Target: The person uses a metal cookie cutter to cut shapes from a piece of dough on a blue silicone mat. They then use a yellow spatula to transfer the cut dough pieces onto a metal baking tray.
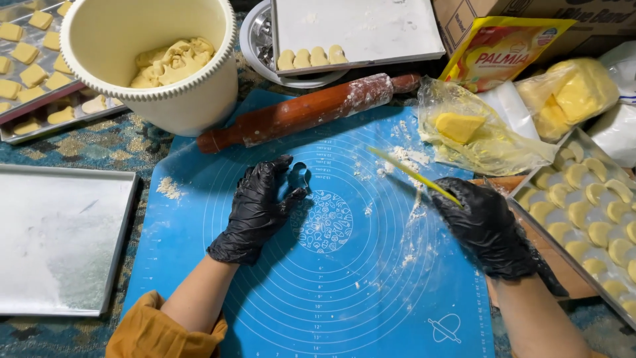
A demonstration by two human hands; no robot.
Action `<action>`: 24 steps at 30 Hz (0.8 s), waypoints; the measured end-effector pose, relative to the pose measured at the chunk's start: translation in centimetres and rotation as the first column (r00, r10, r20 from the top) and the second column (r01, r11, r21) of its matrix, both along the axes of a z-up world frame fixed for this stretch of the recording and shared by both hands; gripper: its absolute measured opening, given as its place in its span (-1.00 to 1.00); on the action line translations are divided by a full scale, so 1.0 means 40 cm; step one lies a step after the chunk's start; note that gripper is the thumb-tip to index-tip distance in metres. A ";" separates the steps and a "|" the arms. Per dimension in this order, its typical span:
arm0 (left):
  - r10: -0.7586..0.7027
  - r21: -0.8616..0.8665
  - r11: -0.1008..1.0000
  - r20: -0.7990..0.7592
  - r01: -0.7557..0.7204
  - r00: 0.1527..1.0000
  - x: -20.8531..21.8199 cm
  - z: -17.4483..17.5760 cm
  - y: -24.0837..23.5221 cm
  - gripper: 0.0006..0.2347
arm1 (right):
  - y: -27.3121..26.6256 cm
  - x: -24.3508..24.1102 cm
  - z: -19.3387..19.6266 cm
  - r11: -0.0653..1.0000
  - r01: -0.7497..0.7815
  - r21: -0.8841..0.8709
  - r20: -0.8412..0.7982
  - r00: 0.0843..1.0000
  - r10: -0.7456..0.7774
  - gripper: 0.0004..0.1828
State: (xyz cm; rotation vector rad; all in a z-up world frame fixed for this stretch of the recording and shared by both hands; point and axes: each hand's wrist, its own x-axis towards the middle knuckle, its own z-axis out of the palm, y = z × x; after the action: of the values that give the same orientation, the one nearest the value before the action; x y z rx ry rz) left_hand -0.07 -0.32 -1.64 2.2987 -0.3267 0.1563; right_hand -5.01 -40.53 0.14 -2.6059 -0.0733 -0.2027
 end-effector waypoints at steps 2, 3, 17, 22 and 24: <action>0.011 0.042 0.999 0.046 -0.013 0.999 0.003 -0.015 0.004 -0.51 | -0.043 -0.001 -0.037 0.995 -0.079 -0.053 0.155 0.984 0.086 -0.44; 0.016 0.042 0.999 0.047 -0.018 0.999 0.003 -0.015 0.003 -0.51 | -0.042 -0.004 -0.047 0.995 -0.083 -0.053 0.155 0.984 0.091 -0.44; -0.085 0.062 0.996 0.261 0.071 0.962 0.015 -0.061 0.008 -0.88 | 0.045 -0.033 0.042 0.993 -0.097 -0.063 0.091 0.991 0.102 -0.63; -0.021 0.020 1.000 0.302 0.016 0.953 0.025 -0.099 0.015 -0.79 | 0.069 -0.038 0.078 0.998 -0.052 -0.038 -0.066 0.997 0.049 -0.60; -0.003 0.021 1.000 0.281 -0.004 0.960 0.026 -0.098 0.014 -0.80 | 0.065 -0.036 0.073 0.993 -0.113 -0.019 -0.042 0.993 0.112 -0.67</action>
State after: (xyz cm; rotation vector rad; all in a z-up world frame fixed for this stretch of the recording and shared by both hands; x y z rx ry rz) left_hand 0.98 0.25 -5.55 2.2987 -0.4742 0.4855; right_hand -6.46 -37.92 3.04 -2.6163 -0.2080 -0.1087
